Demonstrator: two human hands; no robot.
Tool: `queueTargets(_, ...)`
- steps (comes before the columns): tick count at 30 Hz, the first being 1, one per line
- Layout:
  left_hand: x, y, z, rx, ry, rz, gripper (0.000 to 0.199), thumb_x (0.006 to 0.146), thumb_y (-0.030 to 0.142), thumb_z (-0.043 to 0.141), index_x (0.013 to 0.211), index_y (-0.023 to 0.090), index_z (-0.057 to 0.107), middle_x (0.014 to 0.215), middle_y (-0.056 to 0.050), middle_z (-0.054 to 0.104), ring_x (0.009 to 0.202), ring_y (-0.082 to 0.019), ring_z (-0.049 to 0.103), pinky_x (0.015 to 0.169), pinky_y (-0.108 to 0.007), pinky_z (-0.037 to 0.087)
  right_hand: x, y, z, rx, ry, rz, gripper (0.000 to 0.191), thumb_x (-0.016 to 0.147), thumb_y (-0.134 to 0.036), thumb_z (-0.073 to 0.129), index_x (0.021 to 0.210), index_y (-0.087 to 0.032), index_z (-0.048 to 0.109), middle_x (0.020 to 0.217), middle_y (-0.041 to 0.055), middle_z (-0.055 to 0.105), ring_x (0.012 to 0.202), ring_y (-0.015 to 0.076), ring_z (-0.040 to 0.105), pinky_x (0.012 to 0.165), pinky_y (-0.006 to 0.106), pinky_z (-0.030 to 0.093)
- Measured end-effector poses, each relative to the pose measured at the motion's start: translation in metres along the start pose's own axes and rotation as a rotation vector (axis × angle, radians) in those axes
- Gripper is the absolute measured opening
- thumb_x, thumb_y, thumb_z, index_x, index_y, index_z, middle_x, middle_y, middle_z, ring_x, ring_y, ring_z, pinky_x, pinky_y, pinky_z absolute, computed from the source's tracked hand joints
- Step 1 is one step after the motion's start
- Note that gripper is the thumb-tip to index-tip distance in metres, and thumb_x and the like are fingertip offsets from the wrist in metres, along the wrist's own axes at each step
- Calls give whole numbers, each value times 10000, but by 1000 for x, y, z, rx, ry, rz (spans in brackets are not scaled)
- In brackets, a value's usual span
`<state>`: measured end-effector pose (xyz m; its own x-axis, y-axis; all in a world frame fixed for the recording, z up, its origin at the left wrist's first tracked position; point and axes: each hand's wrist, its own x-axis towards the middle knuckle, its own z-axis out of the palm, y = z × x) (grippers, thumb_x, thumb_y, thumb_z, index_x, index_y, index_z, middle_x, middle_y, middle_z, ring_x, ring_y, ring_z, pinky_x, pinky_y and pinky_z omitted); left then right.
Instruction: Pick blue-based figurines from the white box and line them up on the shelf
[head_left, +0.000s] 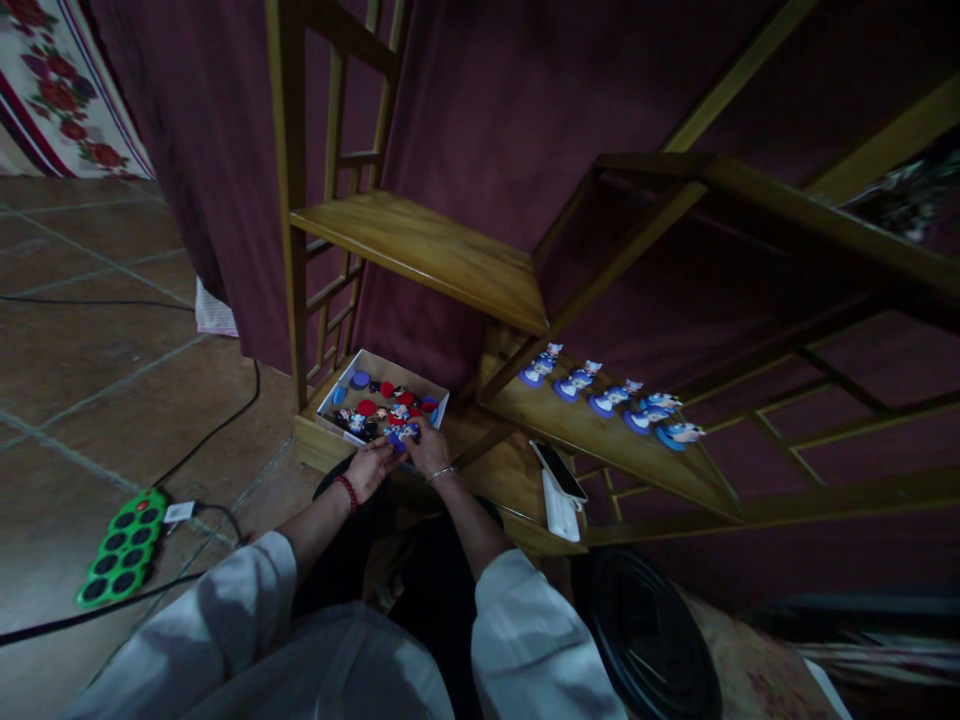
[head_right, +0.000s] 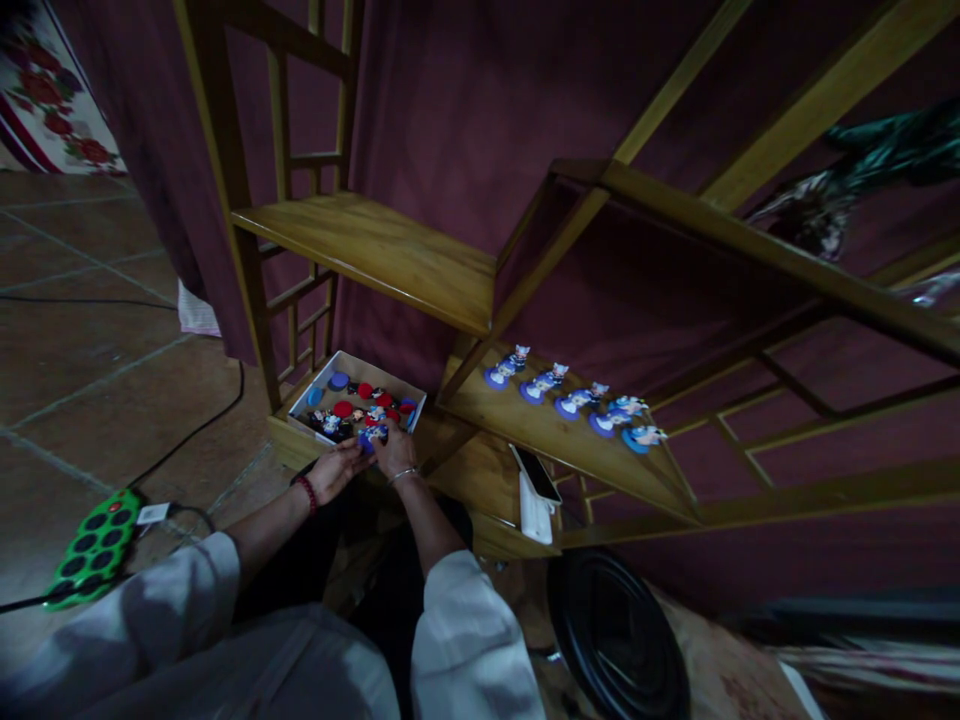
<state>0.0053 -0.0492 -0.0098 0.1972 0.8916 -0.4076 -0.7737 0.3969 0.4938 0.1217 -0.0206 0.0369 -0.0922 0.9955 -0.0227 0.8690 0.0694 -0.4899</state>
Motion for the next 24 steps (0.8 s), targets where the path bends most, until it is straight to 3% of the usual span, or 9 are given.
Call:
queueTargets(6,-1,1,-2,-4,-66,27,168,729,23,559,842,124,632,797,-39,662,815,-140,623,921,-367,431,3,7,4,183,39,44,297,714,-251,572,1011,-232,561,868,5,642,768,138,593,719,244,448)
queueTargets(13,0,3,-4,2,-85,32,232,696,34,611,906,132,628,887,-47,661,813,-132,625,870,-309,460,5,19,12,435,62,79,279,681,-240,581,960,-242,578,828,-29,646,755,128,600,714,253,475)
queueTargets(24,3,3,-6,4,-89,12,127,733,62,590,842,119,621,849,-60,671,801,-144,634,856,-325,468,6,25,16,557,59,16,296,676,-259,564,971,-240,574,851,-37,630,732,112,588,709,243,475)
